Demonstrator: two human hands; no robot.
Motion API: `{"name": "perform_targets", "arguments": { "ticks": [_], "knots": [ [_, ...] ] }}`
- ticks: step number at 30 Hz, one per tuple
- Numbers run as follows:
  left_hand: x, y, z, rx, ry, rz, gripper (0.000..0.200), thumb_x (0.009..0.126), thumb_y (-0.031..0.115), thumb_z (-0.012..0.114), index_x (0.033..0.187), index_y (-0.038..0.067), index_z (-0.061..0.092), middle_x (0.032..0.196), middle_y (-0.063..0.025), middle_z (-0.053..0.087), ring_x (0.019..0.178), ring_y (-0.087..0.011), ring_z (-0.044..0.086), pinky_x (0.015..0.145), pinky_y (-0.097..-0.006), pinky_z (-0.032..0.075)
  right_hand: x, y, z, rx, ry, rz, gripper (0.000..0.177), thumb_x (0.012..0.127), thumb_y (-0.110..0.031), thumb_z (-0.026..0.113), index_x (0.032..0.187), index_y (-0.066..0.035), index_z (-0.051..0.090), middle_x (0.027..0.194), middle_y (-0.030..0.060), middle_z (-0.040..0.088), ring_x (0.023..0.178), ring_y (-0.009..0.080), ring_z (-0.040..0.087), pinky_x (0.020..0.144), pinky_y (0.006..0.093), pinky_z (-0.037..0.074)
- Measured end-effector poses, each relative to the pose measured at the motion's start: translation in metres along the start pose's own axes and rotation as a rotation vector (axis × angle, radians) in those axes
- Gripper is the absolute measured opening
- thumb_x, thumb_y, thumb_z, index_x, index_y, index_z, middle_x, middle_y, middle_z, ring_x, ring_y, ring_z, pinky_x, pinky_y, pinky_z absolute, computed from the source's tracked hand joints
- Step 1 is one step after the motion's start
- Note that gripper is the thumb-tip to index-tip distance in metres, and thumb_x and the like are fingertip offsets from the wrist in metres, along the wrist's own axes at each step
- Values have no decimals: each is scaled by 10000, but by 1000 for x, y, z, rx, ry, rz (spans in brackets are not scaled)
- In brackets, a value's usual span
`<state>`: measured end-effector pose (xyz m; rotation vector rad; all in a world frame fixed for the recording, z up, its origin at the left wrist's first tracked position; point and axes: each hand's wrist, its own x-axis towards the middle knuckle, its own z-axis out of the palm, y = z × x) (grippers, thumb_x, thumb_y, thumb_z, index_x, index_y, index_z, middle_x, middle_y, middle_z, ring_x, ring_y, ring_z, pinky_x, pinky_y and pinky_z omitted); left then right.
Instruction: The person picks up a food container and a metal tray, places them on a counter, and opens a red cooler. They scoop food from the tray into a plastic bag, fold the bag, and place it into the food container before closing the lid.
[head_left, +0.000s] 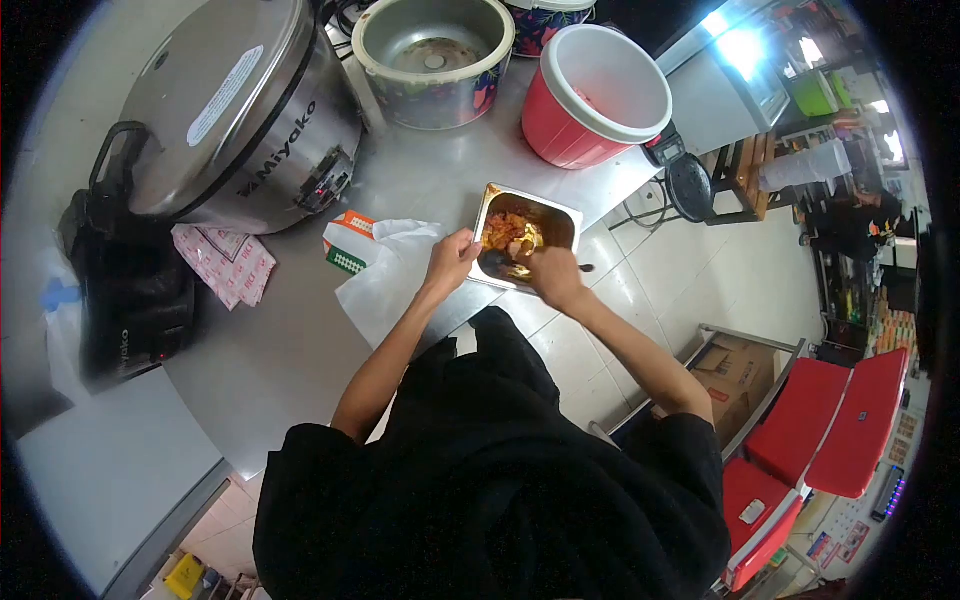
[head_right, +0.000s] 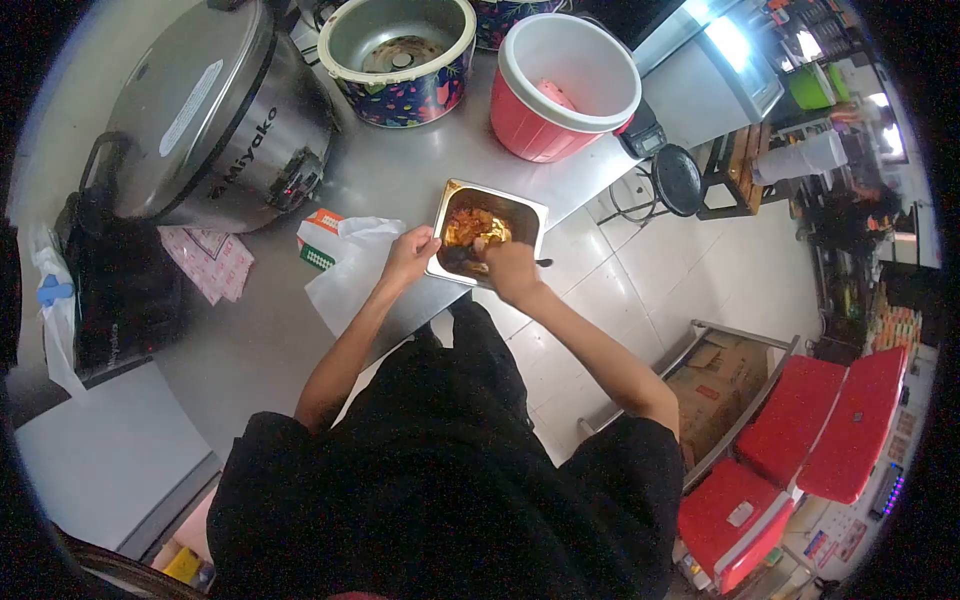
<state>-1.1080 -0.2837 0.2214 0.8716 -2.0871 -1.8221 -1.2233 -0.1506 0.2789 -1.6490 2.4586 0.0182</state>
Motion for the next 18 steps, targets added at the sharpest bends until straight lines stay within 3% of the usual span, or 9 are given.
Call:
{"name": "perform_targets", "arguments": {
  "ticks": [2, 5, 6, 7, 9, 12, 16, 18],
  "knots": [
    [2, 0, -2, 19, -14, -9, 122, 782, 113, 530, 814, -3, 517, 703, -120, 605, 622, -159, 563, 587, -285, 420, 1, 8, -23, -16, -69, 222, 118, 686, -61, 511, 620, -40, 606, 612, 144, 581, 604, 263, 600, 499, 352, 473],
    [-1, 3, -4, -3, -64, -35, 125, 782, 115, 531, 821, -3, 516, 713, -121, 608, 634, -164, 570, 591, -286, 421, 14, 21, 5, 23, -38, 326, 106, 686, -63, 512, 648, -28, 604, 623, 154, 581, 613, 281, 598, 517, 365, 476],
    [2, 4, -5, -43, -95, -43, 127, 782, 117, 531, 824, -2, 515, 716, -123, 608, 639, -167, 574, 590, -288, 420, 15, 20, 12, 64, -137, 294, 106, 686, -56, 506, 655, -24, 602, 625, 163, 578, 618, 297, 593, 541, 376, 478],
    [5, 5, -6, -43, -95, -40, 127, 782, 117, 531, 824, -2, 515, 716, -123, 608, 639, -167, 574, 590, -288, 420, 14, 16, 21, 83, -53, 164, 108, 686, -50, 501, 660, -18, 600, 631, 171, 576, 619, 301, 590, 554, 380, 477],
    [4, 3, -11, 32, -177, -56, 141, 810, 117, 511, 867, -11, 501, 779, -84, 604, 714, -99, 536, 614, -234, 408, 7, 8, 11, 45, -129, 41, 109, 689, -52, 498, 674, -20, 601, 625, 170, 573, 615, 295, 589, 556, 377, 475],
    [3, 5, -11, 52, -108, -49, 143, 808, 121, 517, 866, -9, 499, 776, -88, 599, 710, -99, 529, 617, -240, 407, -14, 15, -16, 131, -12, -56, 104, 687, -56, 501, 684, -28, 601, 617, 161, 570, 605, 288, 588, 551, 381, 471],
    [4, 13, -10, 74, -102, -43, 142, 807, 121, 519, 865, -8, 501, 773, -89, 601, 709, -98, 527, 625, -244, 406, -18, 12, -10, 75, -106, -188, 100, 675, -81, 521, 636, -45, 606, 604, 146, 568, 583, 273, 586, 525, 356, 470],
    [2, 23, -8, 66, -131, -108, 133, 804, 111, 520, 861, -8, 502, 771, -91, 603, 710, -97, 526, 632, -242, 402, -2, 3, 5, 40, -70, -137, 96, 668, -86, 530, 631, -44, 608, 594, 143, 566, 578, 267, 586, 523, 349, 469]
  ]
}}
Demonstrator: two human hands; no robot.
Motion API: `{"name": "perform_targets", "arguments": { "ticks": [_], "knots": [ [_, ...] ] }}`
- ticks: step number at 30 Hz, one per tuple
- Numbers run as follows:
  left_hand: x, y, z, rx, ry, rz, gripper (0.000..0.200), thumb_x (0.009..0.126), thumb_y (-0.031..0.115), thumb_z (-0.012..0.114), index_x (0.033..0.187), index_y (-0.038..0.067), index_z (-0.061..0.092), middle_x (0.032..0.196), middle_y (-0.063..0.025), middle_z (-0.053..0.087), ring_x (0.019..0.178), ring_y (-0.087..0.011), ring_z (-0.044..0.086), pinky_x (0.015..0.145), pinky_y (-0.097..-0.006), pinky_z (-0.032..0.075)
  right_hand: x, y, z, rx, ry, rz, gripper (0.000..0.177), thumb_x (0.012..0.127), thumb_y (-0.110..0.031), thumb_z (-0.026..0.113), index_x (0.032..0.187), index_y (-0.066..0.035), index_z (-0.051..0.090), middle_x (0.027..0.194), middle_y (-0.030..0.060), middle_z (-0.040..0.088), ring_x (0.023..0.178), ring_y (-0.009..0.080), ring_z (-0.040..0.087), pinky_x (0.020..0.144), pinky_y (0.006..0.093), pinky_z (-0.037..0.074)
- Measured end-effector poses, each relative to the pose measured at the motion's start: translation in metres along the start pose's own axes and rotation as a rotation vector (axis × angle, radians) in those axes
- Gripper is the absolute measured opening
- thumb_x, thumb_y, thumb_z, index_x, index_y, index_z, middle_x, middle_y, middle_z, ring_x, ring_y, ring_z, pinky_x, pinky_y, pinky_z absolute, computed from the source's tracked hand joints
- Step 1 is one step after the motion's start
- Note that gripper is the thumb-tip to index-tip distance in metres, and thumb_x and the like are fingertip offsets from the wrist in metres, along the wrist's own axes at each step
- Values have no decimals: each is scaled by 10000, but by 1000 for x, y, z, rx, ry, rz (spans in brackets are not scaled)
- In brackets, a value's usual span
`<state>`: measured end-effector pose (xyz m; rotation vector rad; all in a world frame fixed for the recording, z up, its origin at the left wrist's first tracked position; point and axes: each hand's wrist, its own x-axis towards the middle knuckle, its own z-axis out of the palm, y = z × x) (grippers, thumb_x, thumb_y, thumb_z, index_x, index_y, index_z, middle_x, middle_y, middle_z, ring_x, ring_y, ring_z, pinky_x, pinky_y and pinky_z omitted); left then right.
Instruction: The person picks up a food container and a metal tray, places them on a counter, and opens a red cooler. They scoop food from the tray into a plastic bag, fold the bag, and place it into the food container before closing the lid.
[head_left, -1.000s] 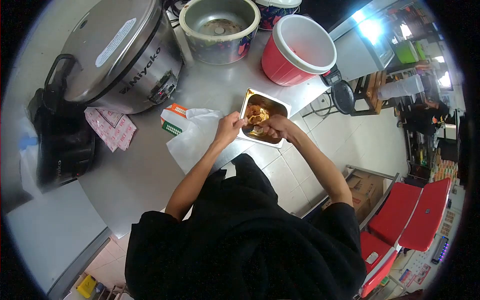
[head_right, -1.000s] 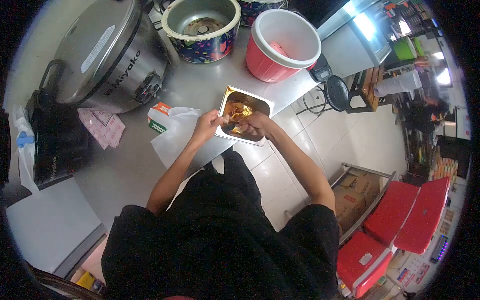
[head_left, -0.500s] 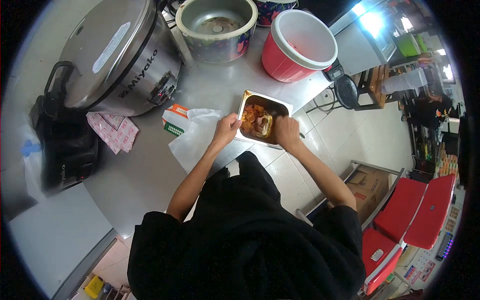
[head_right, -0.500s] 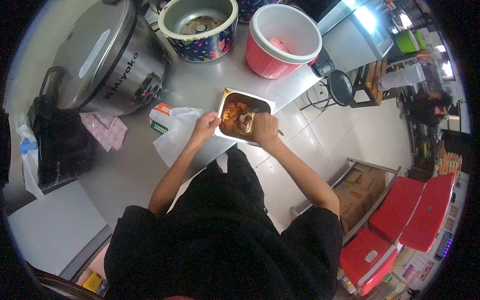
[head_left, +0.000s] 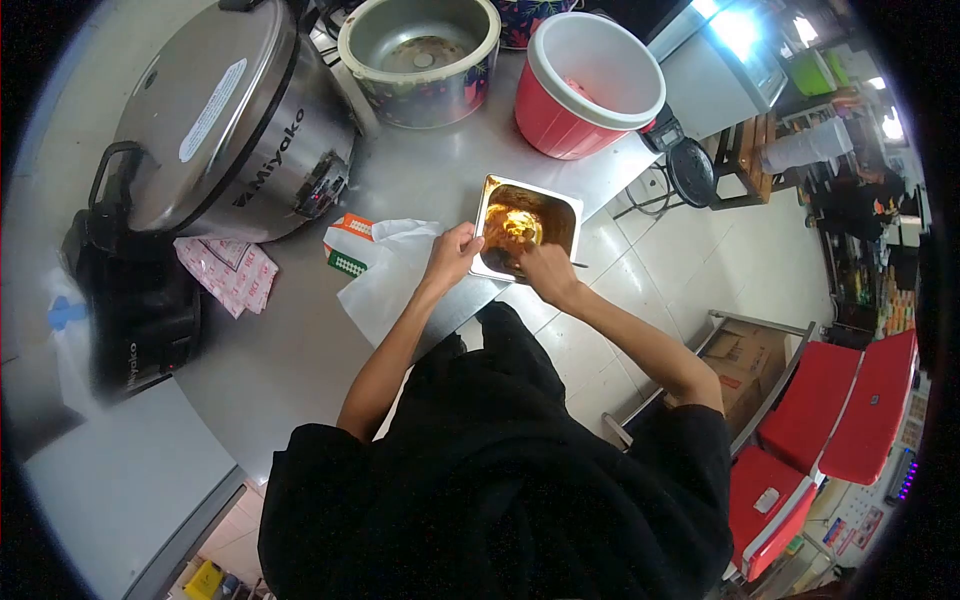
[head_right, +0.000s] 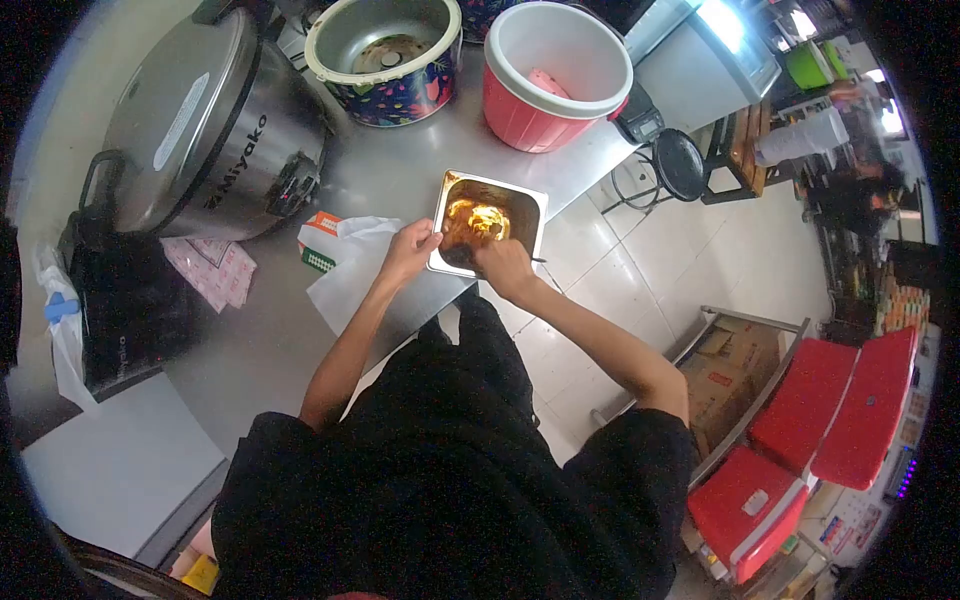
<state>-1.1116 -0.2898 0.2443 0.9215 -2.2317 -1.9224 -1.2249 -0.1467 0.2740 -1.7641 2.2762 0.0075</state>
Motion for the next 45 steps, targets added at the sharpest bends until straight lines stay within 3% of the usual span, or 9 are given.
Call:
{"name": "perform_targets", "arguments": {
  "ticks": [9, 15, 20, 23, 24, 27, 32, 35, 45],
  "knots": [
    [7, -10, 10, -81, 114, 157, 115, 782, 105, 520, 787, -7, 493, 665, -112, 593, 572, -151, 536, 553, -282, 408, 8, 0, -35, 149, -255, 341, 179, 682, -105, 542, 802, 17, 597, 801, 215, 581, 684, 307, 593, 596, 358, 487],
    [11, -22, 16, 47, 117, 101, 168, 790, 158, 526, 817, -6, 499, 731, -125, 597, 676, -185, 571, 605, -297, 428, 11, 32, -2, 459, -216, 219, 155, 682, -173, 545, 741, -58, 629, 715, 173, 601, 660, 323, 590, 604, 373, 477],
    [-22, 3, 24, 395, 166, 85, 195, 818, 194, 483, 841, 1, 491, 724, -142, 583, 694, -250, 589, 597, -312, 451, 7, 38, -2, -42, -27, 556, 133, 688, -192, 561, 699, -74, 620, 688, 104, 604, 600, 294, 579, 589, 394, 450],
    [-73, 31, -15, 202, 160, -5, 127, 793, 118, 482, 829, -4, 484, 710, -188, 556, 673, -379, 531, 593, -445, 402, 5, 15, -37, -204, 504, 311, 100, 700, -169, 559, 707, -80, 603, 716, 96, 587, 655, 275, 562, 616, 378, 441],
    [-80, 24, -28, 203, 179, -21, 127, 793, 118, 482, 829, -4, 484, 710, -188, 556, 673, -379, 531, 593, -445, 402, 9, -4, -49, -7, 389, 280, 81, 697, -147, 564, 722, -77, 596, 738, 85, 579, 693, 261, 549, 636, 363, 426],
    [-88, -11, -57, 348, 777, 122, 76, 772, 69, 476, 779, -3, 501, 710, -176, 545, 685, -370, 522, 596, -424, 406, 29, -84, -37, 519, 466, -240, 62, 668, -69, 580, 729, -61, 573, 774, 68, 565, 772, 228, 524, 661, 323, 397],
    [-93, -66, -59, 819, 567, 228, 165, 699, 122, 564, 842, 39, 568, 919, -96, 540, 931, -250, 474, 816, -410, 324, 109, -110, 46, 0, 322, -583, 107, 677, -121, 508, 727, -81, 593, 717, 68, 574, 758, 184, 551, 738, 343, 386],
    [-102, -88, -65, 865, 448, 73, 363, 687, 245, 602, 987, 49, 548, 1076, -84, 485, 1055, -218, 406, 911, -471, 228, 112, -94, 44, -176, 130, -563, 211, 735, -196, 495, 895, -92, 585, 1030, 37, 530, 1028, 161, 456, 927, 418, 279],
    [-101, -107, -46, 1090, 307, -212, 598, 805, 416, 400, 1254, 34, 301, 1293, -103, 304, 1234, -217, 190, 974, -511, 75, 105, -118, 25, -332, 388, -638, 430, 663, -267, 617, 1051, -112, 518, 1286, 34, 314, 1138, 182, 328, 923, 446, 255]
  ]
}}
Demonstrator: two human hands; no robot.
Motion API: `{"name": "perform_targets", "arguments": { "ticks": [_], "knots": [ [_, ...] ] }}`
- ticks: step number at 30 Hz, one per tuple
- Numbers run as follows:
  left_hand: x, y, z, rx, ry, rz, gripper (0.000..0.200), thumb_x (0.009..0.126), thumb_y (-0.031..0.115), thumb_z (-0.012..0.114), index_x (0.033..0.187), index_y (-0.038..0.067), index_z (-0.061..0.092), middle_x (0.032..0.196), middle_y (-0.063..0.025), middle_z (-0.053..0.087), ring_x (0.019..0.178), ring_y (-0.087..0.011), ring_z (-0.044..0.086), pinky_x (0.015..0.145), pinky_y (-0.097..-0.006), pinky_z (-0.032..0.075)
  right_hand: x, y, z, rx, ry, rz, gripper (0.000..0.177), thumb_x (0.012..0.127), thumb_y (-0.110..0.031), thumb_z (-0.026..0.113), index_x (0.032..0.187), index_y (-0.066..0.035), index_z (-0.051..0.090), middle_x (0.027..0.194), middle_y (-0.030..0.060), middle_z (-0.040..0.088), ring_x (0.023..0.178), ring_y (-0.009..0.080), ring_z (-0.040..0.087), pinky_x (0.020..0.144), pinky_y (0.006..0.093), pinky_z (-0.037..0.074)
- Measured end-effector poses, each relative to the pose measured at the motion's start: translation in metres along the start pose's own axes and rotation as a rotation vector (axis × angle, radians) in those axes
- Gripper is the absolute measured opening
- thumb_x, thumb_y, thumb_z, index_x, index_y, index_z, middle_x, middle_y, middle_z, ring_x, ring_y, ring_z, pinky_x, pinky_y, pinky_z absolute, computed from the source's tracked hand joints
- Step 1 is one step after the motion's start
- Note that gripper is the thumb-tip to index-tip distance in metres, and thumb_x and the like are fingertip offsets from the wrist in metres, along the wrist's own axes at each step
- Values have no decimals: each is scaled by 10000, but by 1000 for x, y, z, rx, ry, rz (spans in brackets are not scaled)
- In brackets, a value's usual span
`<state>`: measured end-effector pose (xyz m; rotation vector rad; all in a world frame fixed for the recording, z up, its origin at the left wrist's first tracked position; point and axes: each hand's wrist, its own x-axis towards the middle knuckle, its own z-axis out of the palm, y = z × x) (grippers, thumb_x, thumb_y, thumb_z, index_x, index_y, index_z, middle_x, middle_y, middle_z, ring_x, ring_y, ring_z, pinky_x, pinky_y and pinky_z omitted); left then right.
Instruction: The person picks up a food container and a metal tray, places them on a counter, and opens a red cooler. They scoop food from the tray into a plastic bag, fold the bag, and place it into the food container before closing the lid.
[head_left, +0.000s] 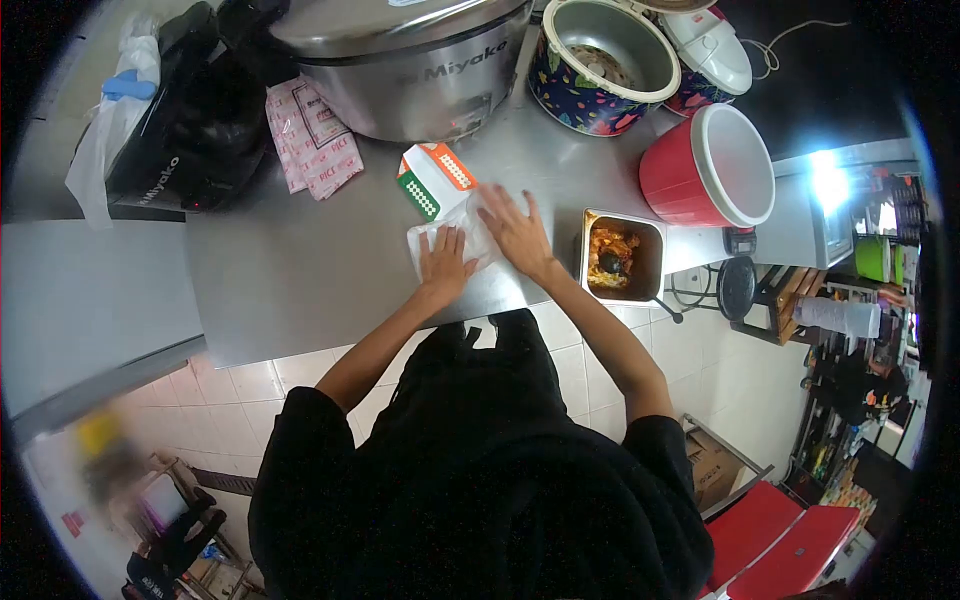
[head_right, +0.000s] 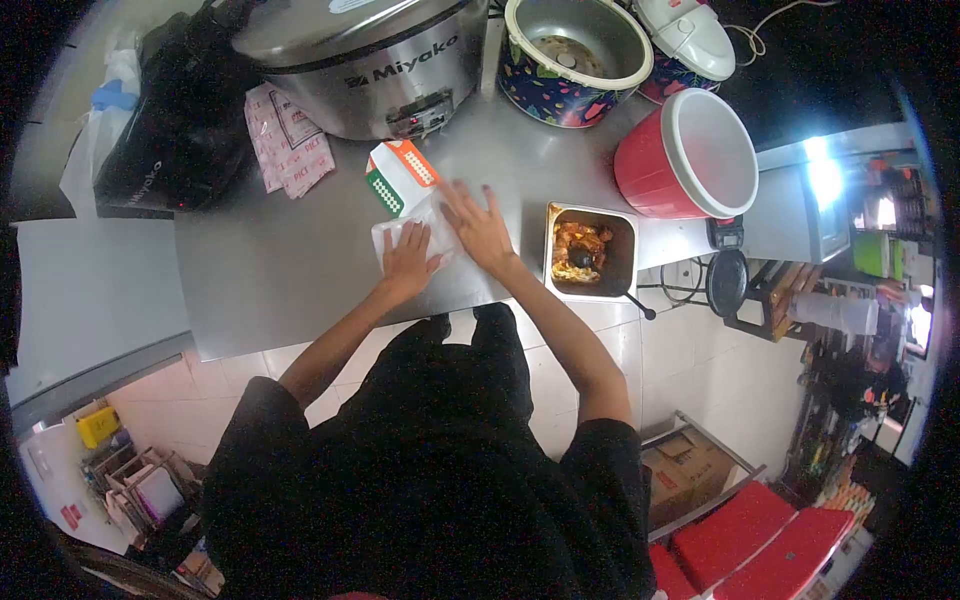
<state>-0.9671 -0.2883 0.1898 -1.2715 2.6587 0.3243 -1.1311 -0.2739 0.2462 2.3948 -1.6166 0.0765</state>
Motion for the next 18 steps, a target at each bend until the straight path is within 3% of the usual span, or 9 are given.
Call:
{"name": "perform_targets", "arguments": {
  "ticks": [2, 3, 4, 6, 7, 9, 10, 13, 18],
  "knots": [
    [1, 0, 4, -10, -23, -14, 603, 812, 420, 382, 1267, 38, 279, 1303, -101, 291, 1238, -218, 181, 971, -515, 78, 13, 0, -11, 350, 104, 519, 432, 641, -207, 637, 1044, -106, 517, 1245, 50, 360, 1066, 209, 382, 854, 425, 301],
    [-2, 0, 5, -55, 6, -17, 605, 808, 422, 386, 1266, 41, 280, 1310, -100, 281, 1240, -220, 178, 969, -519, 82, 17, 3, 7, 571, 110, 700, 406, 620, -129, 636, 1005, -99, 509, 1106, 72, 463, 978, 224, 422, 757, 402, 330],
    [-4, -1, 5, -98, 37, -20, 608, 804, 423, 390, 1266, 43, 281, 1316, -100, 271, 1241, -221, 174, 966, -523, 86, 16, 5, 10, 574, 112, 695, 406, 620, -129, 636, 1005, -99, 509, 1106, 72, 463, 978, 224, 422, 757, 402, 330],
    [-5, -2, -1, -119, 24, -23, 620, 795, 425, 410, 1269, 47, 278, 1318, -100, 268, 1240, -224, 179, 964, -528, 86, 13, 10, 9, 557, 53, 275, 389, 599, -63, 610, 967, -103, 492, 1011, 56, 495, 913, 232, 443, 724, 400, 325],
    [-7, -3, -3, -146, 6, -23, 633, 787, 427, 430, 1271, 50, 274, 1319, -101, 266, 1238, -226, 184, 963, -534, 87, 9, 9, 8, 559, 51, 273, 389, 599, -63, 610, 967, -103, 492, 1011, 56, 495, 913, 232, 443, 724, 400, 325],
    [-8, -7, -16, -170, 22, -16, 632, 777, 412, 460, 1266, 55, 280, 1309, -106, 279, 1233, -239, 199, 963, -538, 86, -1, 6, 5, 622, 323, 163, 305, 599, -53, 587, 884, -87, 486, 931, 58, 517, 843, 241, 464, 687, 377, 334],
    [-11, -10, -21, -193, 33, -5, 632, 767, 397, 490, 1261, 60, 285, 1299, -111, 291, 1228, -252, 213, 964, -543, 85, -9, 7, 12, 626, 320, 155, 305, 599, -53, 587, 884, -87, 486, 931, 58, 517, 843, 241, 464, 687, 377, 334],
    [-4, -23, -29, -105, 20, 68, 640, 737, 403, 531, 1235, 58, 323, 1264, -109, 333, 1203, -258, 260, 964, -546, 83, -26, 3, 26, 664, 243, 385, 233, 660, -37, 541, 883, -51, 477, 890, 90, 530, 803, 254, 497, 663, 346, 377],
    [11, -33, -41, -117, 26, 78, 684, 679, 423, 593, 1207, 50, 368, 1207, -118, 367, 1162, -257, 295, 963, -544, 90, -22, -23, 7, 890, 274, 344, 223, 690, -15, 507, 910, -30, 471, 887, 125, 539, 784, 304, 514, 701, 367, 413]
  ]
}}
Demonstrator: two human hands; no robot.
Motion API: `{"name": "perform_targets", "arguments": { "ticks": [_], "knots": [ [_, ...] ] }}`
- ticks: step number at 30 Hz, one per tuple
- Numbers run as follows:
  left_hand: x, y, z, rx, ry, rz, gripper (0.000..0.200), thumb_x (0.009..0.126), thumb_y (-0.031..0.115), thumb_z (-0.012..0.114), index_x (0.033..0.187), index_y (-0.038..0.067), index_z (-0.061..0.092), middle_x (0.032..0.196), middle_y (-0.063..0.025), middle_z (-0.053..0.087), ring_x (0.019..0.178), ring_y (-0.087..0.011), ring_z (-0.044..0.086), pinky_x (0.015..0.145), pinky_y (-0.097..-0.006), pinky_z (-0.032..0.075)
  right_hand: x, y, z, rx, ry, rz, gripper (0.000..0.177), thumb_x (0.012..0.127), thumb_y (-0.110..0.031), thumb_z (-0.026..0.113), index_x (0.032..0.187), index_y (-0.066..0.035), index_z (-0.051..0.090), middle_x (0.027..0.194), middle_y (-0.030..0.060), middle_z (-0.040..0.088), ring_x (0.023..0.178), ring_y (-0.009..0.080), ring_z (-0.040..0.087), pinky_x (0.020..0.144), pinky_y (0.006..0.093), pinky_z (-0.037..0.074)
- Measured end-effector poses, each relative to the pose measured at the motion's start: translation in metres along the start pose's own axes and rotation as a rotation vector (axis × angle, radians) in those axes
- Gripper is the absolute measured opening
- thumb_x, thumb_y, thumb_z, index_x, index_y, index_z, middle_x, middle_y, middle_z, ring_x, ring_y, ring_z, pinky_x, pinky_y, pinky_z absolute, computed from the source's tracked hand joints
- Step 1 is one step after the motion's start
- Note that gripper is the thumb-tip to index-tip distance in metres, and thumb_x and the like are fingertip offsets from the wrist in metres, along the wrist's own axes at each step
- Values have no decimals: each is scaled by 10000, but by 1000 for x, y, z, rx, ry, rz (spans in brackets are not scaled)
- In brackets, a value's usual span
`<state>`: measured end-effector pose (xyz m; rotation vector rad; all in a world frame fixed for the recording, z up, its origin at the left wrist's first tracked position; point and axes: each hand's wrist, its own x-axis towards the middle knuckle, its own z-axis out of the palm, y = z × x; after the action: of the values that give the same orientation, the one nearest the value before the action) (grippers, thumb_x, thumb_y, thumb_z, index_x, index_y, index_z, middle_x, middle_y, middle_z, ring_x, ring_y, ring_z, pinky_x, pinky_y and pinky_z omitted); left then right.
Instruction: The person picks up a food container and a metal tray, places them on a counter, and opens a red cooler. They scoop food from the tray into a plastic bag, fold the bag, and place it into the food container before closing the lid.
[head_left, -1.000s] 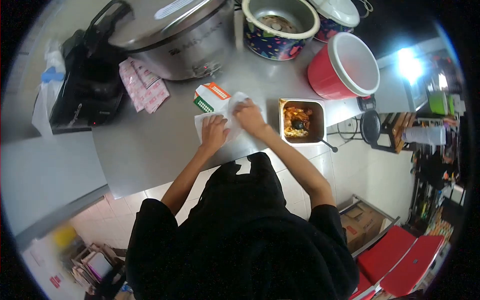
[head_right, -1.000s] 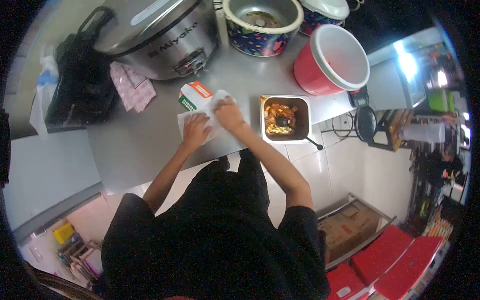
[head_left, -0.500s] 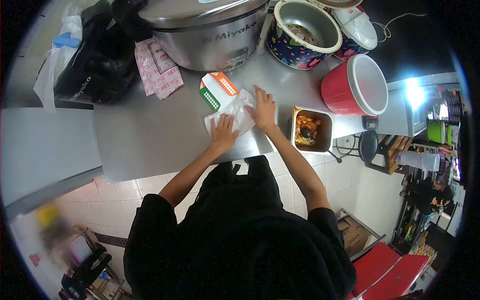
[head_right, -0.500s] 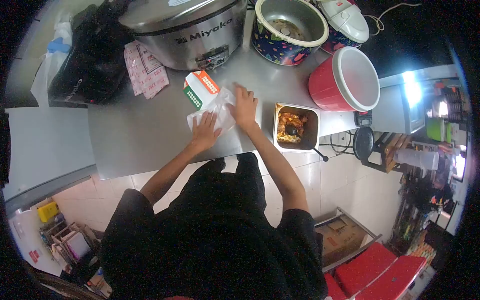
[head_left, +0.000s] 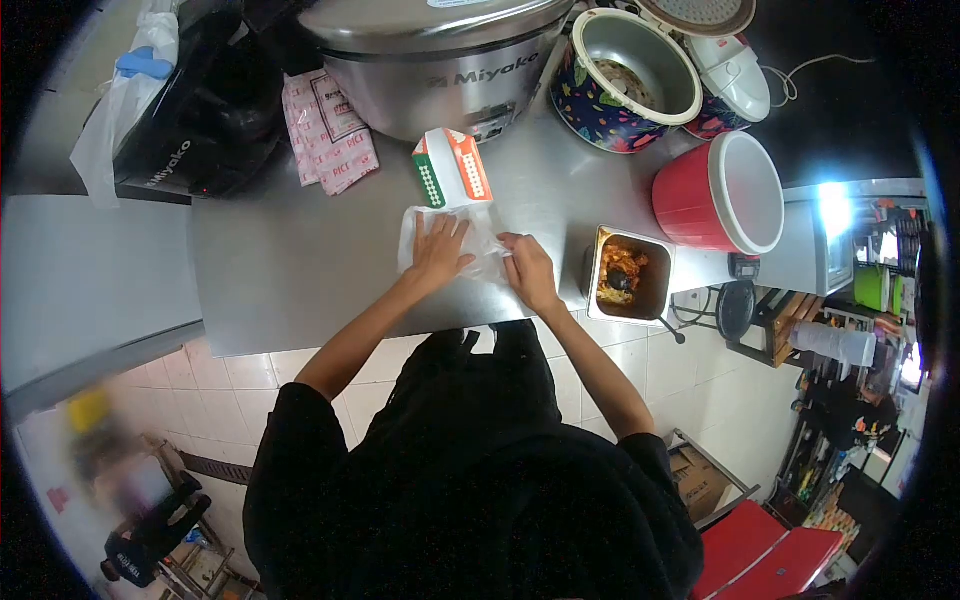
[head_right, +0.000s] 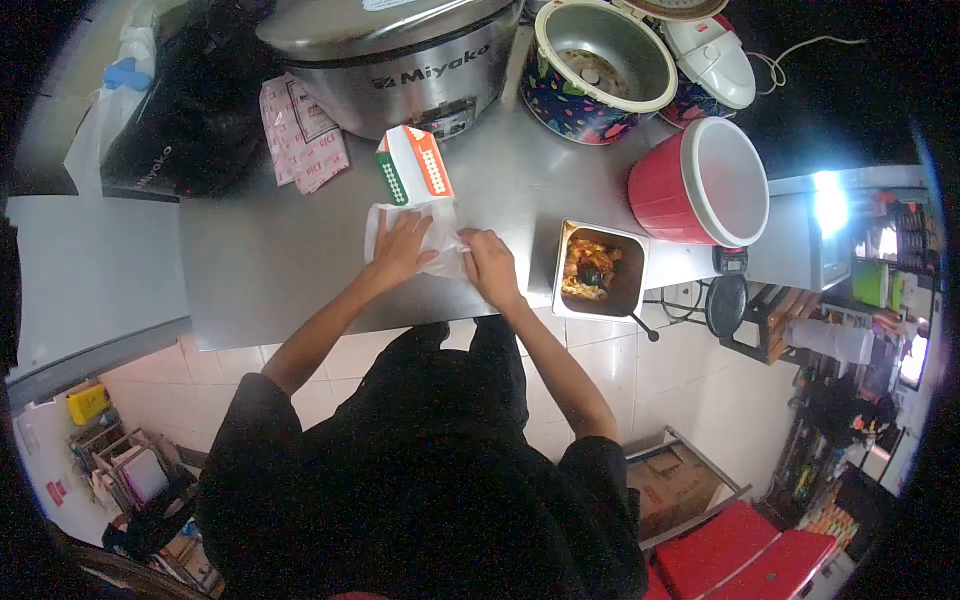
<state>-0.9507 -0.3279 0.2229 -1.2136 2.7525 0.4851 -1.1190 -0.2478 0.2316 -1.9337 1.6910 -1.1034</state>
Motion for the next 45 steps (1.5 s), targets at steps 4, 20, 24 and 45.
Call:
{"name": "perform_targets", "arguments": {
  "ticks": [4, 20, 24, 45],
  "knots": [
    [1, -3, 13, -41, 139, 33, 751, 620, 471, 628, 1184, 35, 390, 1153, -139, 387, 1124, -269, 314, 946, -549, 116, 25, 0, 4, 105, 150, 429, 119, 765, -68, 503, 866, -18, 465, 659, 178, 525, 586, 350, 527, 542, 380, 418],
    [15, 2, -2, 90, -7, -32, 858, 561, 585, 604, 1158, 5, 401, 1135, -96, 401, 1111, -220, 310, 950, -506, 135, 54, -6, -22, -353, 340, 180, 188, 708, -91, 544, 873, -52, 464, 838, 125, 525, 838, 292, 502, 703, 382, 383],
    [23, 3, 4, 256, -103, -30, 888, 588, 622, 548, 1203, 10, 358, 1160, -104, 374, 1136, -224, 275, 958, -513, 103, 43, 21, 18, -465, -435, -308, 385, 677, -165, 605, 1037, -114, 477, 1006, 73, 499, 991, 212, 451, 848, 403, 307],
    [39, 93, -8, -299, 32, -25, 426, 738, 364, 566, 932, -9, 501, 930, -162, 530, 888, -290, 492, 744, -422, 378, -66, -6, -175, -1175, -315, 864, 239, 672, -272, 577, 827, -95, 621, 1048, 71, 486, 1051, 252, 385, 801, 415, 301]
  ]
}}
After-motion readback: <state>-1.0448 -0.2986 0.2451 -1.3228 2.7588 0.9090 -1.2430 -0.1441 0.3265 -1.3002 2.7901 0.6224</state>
